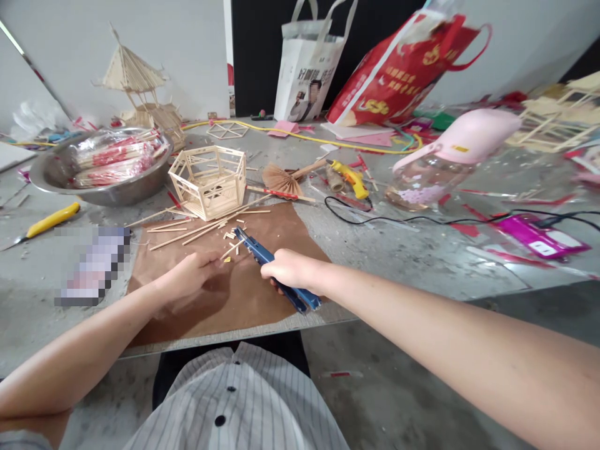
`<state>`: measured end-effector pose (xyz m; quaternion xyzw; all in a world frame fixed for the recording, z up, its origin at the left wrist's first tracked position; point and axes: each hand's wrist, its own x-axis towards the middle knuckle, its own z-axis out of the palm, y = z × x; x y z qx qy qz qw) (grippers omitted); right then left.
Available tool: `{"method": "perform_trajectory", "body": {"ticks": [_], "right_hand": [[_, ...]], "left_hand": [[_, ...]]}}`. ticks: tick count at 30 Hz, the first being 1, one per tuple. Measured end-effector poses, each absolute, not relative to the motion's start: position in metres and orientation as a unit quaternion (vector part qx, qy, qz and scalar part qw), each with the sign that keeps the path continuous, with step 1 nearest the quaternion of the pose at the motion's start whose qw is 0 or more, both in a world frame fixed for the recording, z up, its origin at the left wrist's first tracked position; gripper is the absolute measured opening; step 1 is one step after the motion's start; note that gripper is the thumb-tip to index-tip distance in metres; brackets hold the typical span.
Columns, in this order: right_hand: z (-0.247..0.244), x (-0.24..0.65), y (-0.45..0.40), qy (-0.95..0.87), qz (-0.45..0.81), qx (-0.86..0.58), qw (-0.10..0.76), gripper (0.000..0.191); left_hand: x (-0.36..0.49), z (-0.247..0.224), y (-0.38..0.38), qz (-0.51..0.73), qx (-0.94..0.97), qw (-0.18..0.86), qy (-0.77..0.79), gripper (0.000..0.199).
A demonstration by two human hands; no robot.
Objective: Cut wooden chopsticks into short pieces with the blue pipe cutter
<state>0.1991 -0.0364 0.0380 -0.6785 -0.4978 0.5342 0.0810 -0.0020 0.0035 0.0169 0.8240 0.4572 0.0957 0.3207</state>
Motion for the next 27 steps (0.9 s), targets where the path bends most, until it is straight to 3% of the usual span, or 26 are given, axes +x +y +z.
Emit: {"method": "perform_trajectory", "body": {"ticks": [5, 14, 27], "right_hand": [[0.034, 0.199, -0.036, -0.512, 0.521, -0.680, 0.064, 0.009], [0.035, 0.193, -0.038, -0.627, 0.359, -0.691, -0.028, 0.015], [0.035, 0.192, -0.037, -0.630, 0.323, -0.704, -0.054, 0.023]], "left_hand": [[0.000, 0.010, 0.004, 0.105, 0.842, 0.293, 0.441, 0.028], [0.003, 0.005, 0.002, 0.106, 0.854, 0.244, 0.447, 0.029], [0.004, 0.004, -0.001, 0.057, 0.868, 0.179, 0.459, 0.032]]}}
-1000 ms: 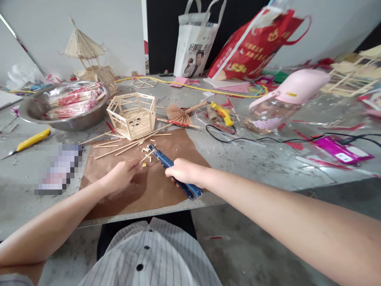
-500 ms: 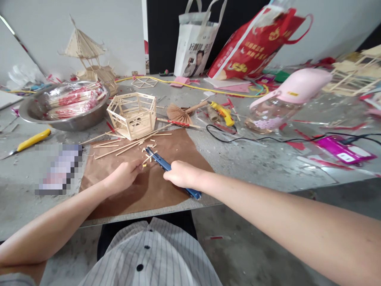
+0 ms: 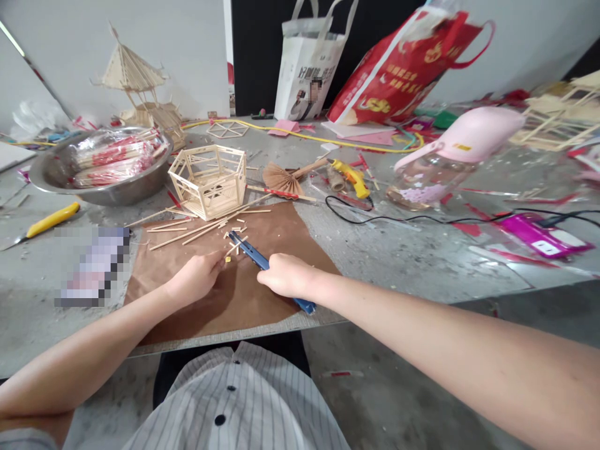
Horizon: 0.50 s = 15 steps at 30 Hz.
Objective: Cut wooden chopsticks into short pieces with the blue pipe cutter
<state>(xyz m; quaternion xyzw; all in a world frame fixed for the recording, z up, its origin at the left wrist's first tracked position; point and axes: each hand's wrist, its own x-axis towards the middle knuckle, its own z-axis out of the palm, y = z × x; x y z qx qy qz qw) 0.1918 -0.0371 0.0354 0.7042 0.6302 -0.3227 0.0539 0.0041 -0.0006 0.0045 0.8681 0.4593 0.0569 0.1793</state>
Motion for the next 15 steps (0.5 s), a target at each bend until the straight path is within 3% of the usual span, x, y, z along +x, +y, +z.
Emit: {"method": "perform_trajectory", "body": {"ticks": [15], "right_hand": [[0.025, 0.194, -0.034, 0.624, -0.329, 0.709, 0.013, 0.021]], "left_hand": [[0.014, 0.015, -0.004, -0.075, 0.854, 0.063, 0.511, 0.043]]}}
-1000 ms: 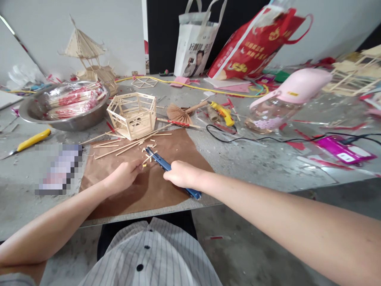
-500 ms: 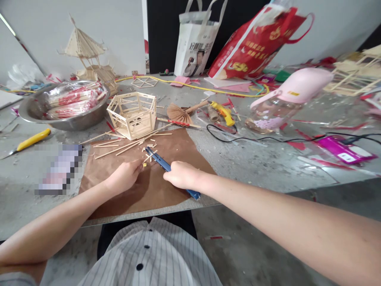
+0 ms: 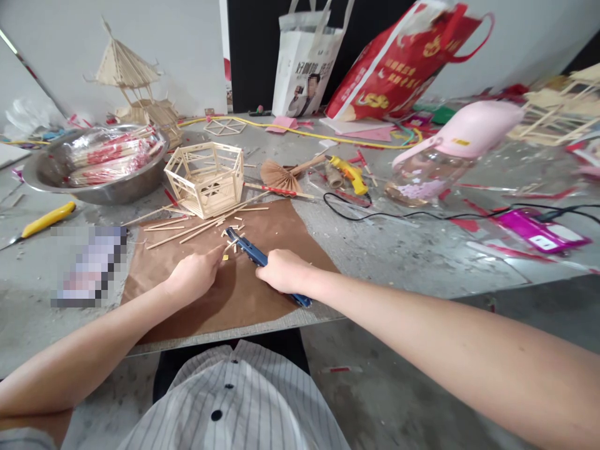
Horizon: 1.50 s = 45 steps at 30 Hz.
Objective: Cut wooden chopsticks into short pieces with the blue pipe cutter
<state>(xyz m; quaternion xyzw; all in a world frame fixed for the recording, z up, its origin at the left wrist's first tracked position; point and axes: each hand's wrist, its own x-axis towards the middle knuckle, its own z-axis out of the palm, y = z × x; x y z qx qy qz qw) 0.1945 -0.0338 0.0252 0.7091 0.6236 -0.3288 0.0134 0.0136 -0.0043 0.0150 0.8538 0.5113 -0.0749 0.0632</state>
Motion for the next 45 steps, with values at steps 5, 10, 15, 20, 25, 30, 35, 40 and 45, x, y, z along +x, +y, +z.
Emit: {"method": "perform_trajectory", "body": {"ticks": [5, 10, 15, 20, 25, 30, 35, 40, 45], "right_hand": [[0.0258, 0.1933, -0.0344, 0.633, -0.317, 0.706, 0.013, 0.020], [0.0240, 0.1937, -0.0344, 0.631, -0.315, 0.709, 0.014, 0.021], [0.0230, 0.1941, -0.0345, 0.635, -0.314, 0.705, 0.006, 0.020], [0.0203, 0.1942, -0.0354, 0.629, -0.314, 0.711, 0.004, 0.021], [0.0178, 0.1944, -0.0356, 0.637, -0.301, 0.709, 0.005, 0.023], [0.0190, 0.1946, -0.0357, 0.647, -0.294, 0.703, 0.003, 0.023], [0.0206, 0.1941, -0.0368, 0.650, -0.286, 0.704, 0.003, 0.023], [0.0212, 0.1934, -0.0369, 0.653, -0.286, 0.702, 0.004, 0.022], [0.0189, 0.1937, -0.0365, 0.655, -0.278, 0.703, 0.002, 0.025]], "left_hand": [[0.0137, 0.0144, -0.0033, -0.071, 0.850, 0.080, 0.515, 0.041], [0.0123, 0.0119, -0.0027, -0.062, 0.855, 0.080, 0.509, 0.040], [0.0122, 0.0114, -0.0032, -0.064, 0.851, 0.082, 0.515, 0.041], [0.0117, 0.0108, -0.0036, -0.066, 0.848, 0.086, 0.519, 0.042], [0.0115, 0.0096, -0.0037, -0.049, 0.853, 0.078, 0.514, 0.039], [0.0124, 0.0098, -0.0037, -0.057, 0.850, 0.077, 0.519, 0.040], [0.0120, 0.0086, -0.0038, -0.048, 0.854, 0.073, 0.514, 0.040], [0.0124, 0.0094, -0.0042, -0.056, 0.849, 0.076, 0.519, 0.040], [0.0129, 0.0084, -0.0034, -0.053, 0.849, 0.067, 0.521, 0.039]]}}
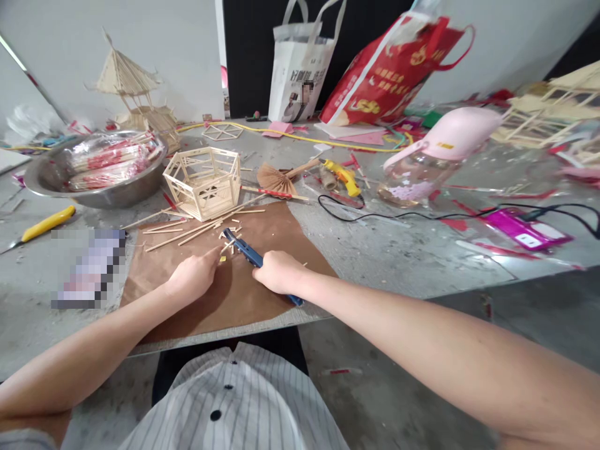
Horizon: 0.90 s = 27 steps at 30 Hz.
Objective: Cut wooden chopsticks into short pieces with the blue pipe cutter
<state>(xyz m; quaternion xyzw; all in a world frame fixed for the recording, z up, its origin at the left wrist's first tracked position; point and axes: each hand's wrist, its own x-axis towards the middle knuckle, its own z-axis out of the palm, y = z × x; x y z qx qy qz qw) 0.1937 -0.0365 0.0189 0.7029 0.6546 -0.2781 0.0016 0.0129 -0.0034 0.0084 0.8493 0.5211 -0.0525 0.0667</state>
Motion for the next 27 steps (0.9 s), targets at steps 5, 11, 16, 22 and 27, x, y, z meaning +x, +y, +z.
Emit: {"method": "perform_trajectory", "body": {"ticks": [5, 11, 16, 22, 27], "right_hand": [[0.016, 0.195, -0.036, 0.657, -0.271, 0.704, 0.001, 0.025], [0.016, 0.195, -0.035, 0.662, -0.261, 0.703, 0.000, 0.022], [0.017, 0.195, -0.035, 0.645, -0.301, 0.703, -0.011, 0.020], [0.021, 0.202, -0.027, 0.558, -0.479, 0.677, -0.028, 0.014], [0.019, 0.201, -0.024, 0.550, -0.462, 0.695, -0.031, 0.019]], "left_hand": [[0.013, 0.007, -0.004, -0.047, 0.853, 0.063, 0.516, 0.040], [0.012, 0.006, -0.004, -0.050, 0.854, 0.060, 0.514, 0.041], [0.012, 0.006, -0.004, -0.059, 0.852, 0.060, 0.517, 0.040], [0.011, 0.010, -0.008, -0.049, 0.860, 0.051, 0.506, 0.040], [0.009, 0.013, -0.010, -0.056, 0.862, 0.011, 0.504, 0.041]]}}
